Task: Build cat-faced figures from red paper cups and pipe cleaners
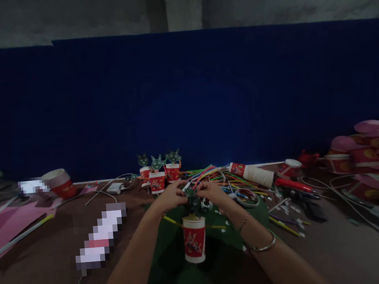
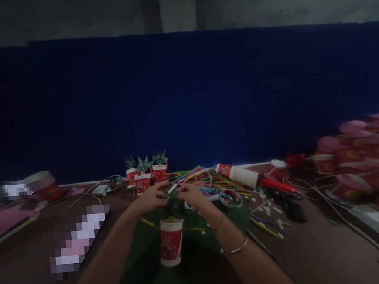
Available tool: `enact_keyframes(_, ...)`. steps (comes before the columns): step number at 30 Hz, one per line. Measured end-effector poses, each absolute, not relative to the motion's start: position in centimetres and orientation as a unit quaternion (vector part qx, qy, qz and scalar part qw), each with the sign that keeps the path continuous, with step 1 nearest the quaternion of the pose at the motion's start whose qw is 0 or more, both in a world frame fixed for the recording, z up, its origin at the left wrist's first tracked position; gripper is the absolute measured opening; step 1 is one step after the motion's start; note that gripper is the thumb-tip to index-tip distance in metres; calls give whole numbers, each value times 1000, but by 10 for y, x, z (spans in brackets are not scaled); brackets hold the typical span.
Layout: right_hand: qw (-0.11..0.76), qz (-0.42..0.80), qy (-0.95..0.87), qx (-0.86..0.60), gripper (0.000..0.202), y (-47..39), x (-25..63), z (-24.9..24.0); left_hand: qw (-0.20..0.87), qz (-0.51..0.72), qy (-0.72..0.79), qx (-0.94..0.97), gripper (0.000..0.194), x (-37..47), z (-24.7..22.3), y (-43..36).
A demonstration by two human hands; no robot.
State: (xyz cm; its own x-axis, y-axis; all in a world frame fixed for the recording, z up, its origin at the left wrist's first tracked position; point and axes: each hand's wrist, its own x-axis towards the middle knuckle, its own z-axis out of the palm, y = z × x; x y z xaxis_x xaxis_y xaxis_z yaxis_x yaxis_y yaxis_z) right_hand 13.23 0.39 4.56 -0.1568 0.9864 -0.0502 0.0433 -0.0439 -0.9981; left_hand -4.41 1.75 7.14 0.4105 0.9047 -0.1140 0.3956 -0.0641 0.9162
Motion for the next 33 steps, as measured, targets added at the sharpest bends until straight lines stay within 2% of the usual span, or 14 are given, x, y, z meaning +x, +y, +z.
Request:
enact_keyframes(11,451,546,-544,-450,29,2,134,46,501,257,455,690,75,-44,71,18)
enact_keyframes(33,431,510,-588,-458,22,0,141,52,500,267,439,697,75,-38,74,14)
